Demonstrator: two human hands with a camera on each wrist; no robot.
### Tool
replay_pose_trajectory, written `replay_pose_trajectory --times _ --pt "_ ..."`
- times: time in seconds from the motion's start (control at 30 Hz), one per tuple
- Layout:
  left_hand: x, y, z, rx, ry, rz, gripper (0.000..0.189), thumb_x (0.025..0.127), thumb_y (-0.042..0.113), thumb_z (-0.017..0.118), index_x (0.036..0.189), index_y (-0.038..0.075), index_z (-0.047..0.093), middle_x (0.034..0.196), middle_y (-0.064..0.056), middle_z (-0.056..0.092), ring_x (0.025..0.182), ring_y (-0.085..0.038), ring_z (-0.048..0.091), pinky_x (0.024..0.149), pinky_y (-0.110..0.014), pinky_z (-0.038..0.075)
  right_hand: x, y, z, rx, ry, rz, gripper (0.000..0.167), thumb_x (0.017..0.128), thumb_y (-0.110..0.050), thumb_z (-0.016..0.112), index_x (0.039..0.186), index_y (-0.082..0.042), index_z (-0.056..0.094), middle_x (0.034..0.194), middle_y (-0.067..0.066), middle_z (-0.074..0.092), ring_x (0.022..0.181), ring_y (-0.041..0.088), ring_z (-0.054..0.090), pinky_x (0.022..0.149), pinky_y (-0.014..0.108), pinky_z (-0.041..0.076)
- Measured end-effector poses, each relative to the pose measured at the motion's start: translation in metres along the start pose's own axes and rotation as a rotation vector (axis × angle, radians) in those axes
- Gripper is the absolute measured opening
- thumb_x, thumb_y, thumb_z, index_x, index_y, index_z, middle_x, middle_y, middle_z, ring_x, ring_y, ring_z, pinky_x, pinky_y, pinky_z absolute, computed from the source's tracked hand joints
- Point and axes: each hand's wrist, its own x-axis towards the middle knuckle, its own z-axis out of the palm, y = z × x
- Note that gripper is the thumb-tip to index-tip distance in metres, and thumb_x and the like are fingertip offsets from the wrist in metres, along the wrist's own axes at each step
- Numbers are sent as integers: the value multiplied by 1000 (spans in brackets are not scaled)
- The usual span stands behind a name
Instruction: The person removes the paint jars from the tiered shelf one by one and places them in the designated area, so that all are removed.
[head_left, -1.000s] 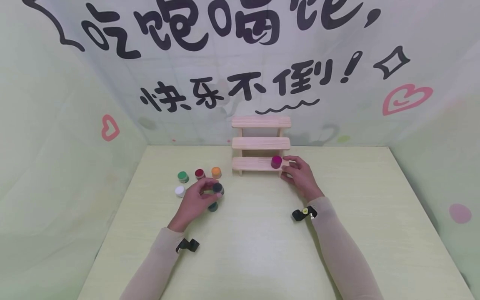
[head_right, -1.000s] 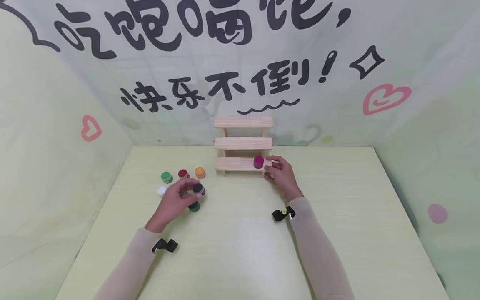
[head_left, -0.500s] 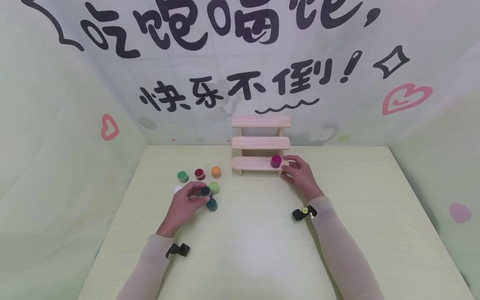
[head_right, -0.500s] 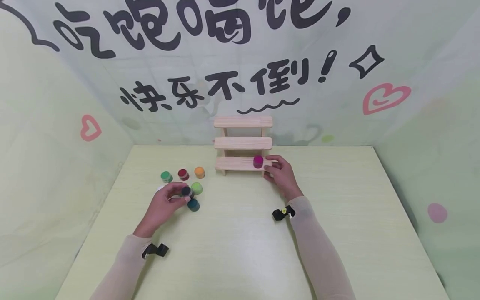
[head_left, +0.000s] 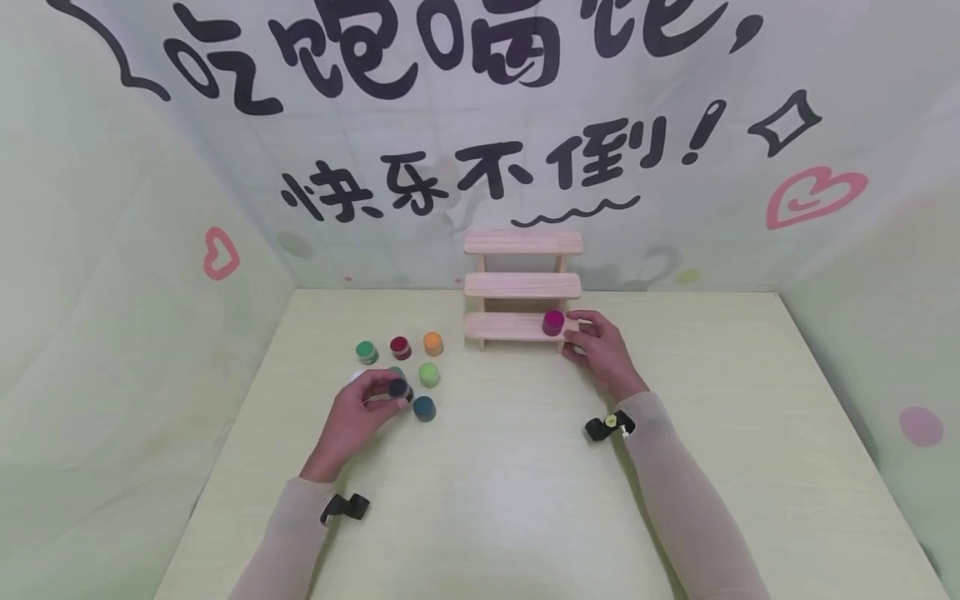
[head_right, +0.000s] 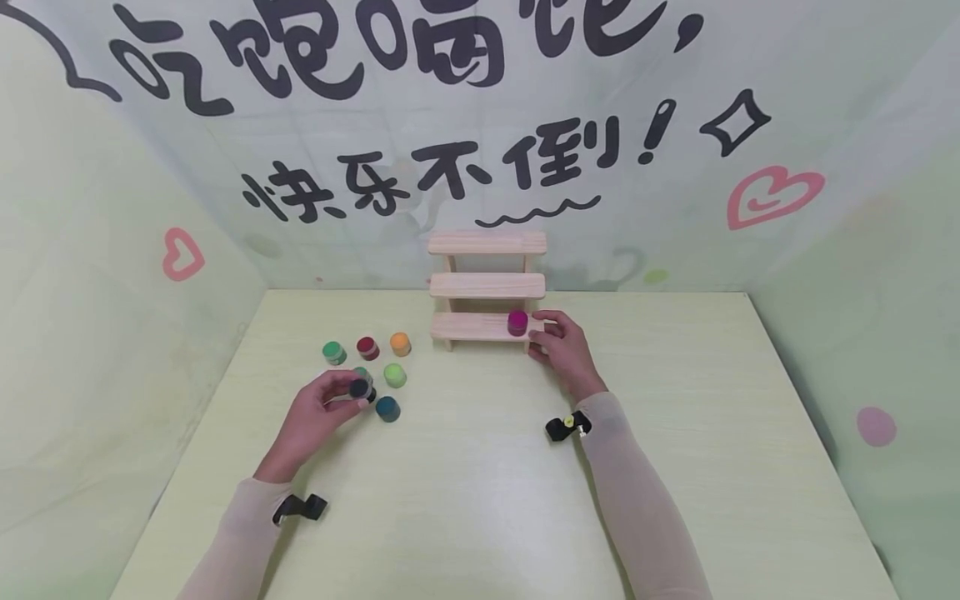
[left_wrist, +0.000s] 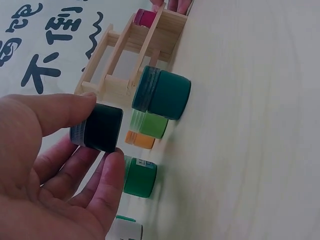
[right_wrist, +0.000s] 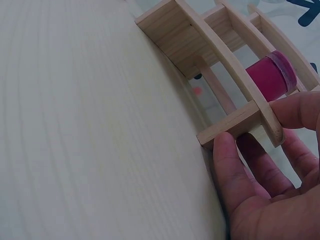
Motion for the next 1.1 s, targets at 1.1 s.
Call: replay_pose_trajectory --times 1.1 --pt "-13 -24 -7 144 -23 -69 44 92 14 82 132 12 66 131 -14 72 120 -31 71 100 -33 62 2 2 -1 9 4 4 37 103 -7 65 139 -15 57 120 7 62 101 17 68 92 31 65"
